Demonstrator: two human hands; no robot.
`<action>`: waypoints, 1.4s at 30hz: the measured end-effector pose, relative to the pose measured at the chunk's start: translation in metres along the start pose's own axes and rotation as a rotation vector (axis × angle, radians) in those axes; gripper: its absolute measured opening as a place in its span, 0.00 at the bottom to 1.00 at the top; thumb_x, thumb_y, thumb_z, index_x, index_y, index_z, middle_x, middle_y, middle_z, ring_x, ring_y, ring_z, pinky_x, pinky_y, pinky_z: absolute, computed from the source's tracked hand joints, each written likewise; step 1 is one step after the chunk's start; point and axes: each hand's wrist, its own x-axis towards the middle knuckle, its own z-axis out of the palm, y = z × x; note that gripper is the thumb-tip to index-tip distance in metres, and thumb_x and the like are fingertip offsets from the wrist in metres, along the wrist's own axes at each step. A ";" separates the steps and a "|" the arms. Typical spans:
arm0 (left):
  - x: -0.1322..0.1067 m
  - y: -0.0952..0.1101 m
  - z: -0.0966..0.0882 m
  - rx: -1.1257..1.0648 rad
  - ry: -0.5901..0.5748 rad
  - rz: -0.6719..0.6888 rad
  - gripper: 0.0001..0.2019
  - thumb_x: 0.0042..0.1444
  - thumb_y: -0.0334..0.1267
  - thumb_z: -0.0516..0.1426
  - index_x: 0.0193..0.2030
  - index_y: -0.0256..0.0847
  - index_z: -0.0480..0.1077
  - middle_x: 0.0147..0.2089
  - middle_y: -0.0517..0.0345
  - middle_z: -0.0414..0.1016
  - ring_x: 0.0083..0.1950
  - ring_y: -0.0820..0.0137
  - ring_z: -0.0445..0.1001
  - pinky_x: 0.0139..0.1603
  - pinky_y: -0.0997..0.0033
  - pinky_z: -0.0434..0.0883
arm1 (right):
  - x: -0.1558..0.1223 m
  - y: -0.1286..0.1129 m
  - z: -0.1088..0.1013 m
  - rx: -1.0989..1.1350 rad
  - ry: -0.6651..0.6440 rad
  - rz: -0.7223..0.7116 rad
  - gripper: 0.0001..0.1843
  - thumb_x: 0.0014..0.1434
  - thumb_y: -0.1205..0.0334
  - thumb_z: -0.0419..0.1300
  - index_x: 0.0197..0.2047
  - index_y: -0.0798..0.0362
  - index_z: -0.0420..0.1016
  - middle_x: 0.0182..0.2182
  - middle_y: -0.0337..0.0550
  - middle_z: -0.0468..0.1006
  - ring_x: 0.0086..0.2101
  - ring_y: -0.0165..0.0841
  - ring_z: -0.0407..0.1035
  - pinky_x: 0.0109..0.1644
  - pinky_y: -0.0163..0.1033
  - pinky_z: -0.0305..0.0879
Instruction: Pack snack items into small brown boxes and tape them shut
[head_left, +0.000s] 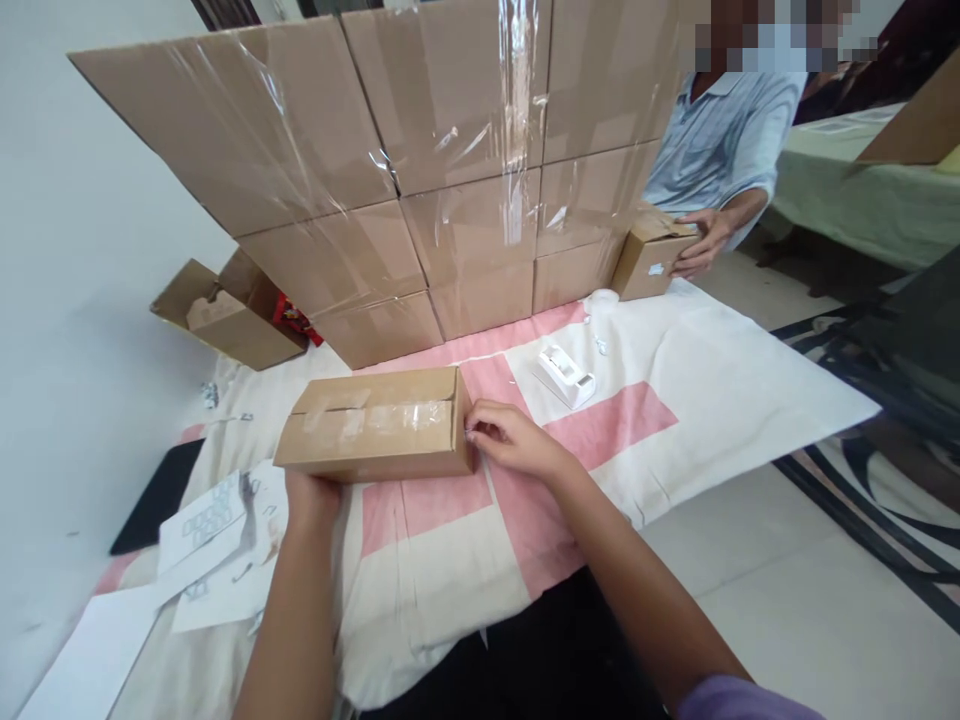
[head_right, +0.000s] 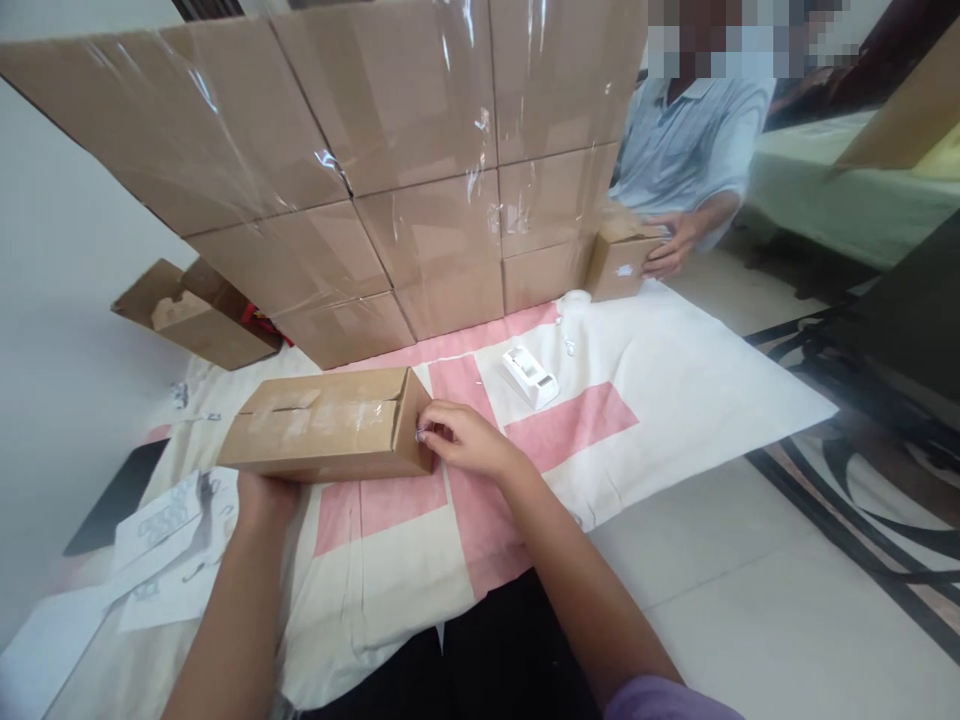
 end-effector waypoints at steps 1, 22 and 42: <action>-0.001 0.001 0.000 0.004 -0.005 0.003 0.13 0.62 0.43 0.56 0.49 0.45 0.76 0.56 0.56 0.79 0.54 0.68 0.77 0.55 0.71 0.76 | 0.000 0.000 0.000 0.004 0.000 -0.001 0.05 0.63 0.70 0.59 0.36 0.52 0.71 0.36 0.39 0.72 0.34 0.30 0.67 0.37 0.36 0.61; -0.004 0.003 0.002 -0.029 0.009 -0.005 0.12 0.64 0.41 0.53 0.49 0.42 0.75 0.53 0.54 0.80 0.55 0.66 0.77 0.60 0.65 0.74 | 0.001 0.000 0.001 0.029 -0.016 0.037 0.05 0.64 0.67 0.58 0.35 0.53 0.71 0.35 0.41 0.74 0.36 0.32 0.69 0.38 0.36 0.62; -0.011 0.008 0.004 0.015 -0.028 0.050 0.15 0.63 0.44 0.54 0.50 0.39 0.73 0.52 0.54 0.80 0.54 0.65 0.77 0.65 0.57 0.71 | 0.000 0.003 0.000 0.059 -0.092 -0.097 0.07 0.66 0.62 0.62 0.35 0.52 0.76 0.35 0.41 0.74 0.36 0.32 0.69 0.42 0.39 0.65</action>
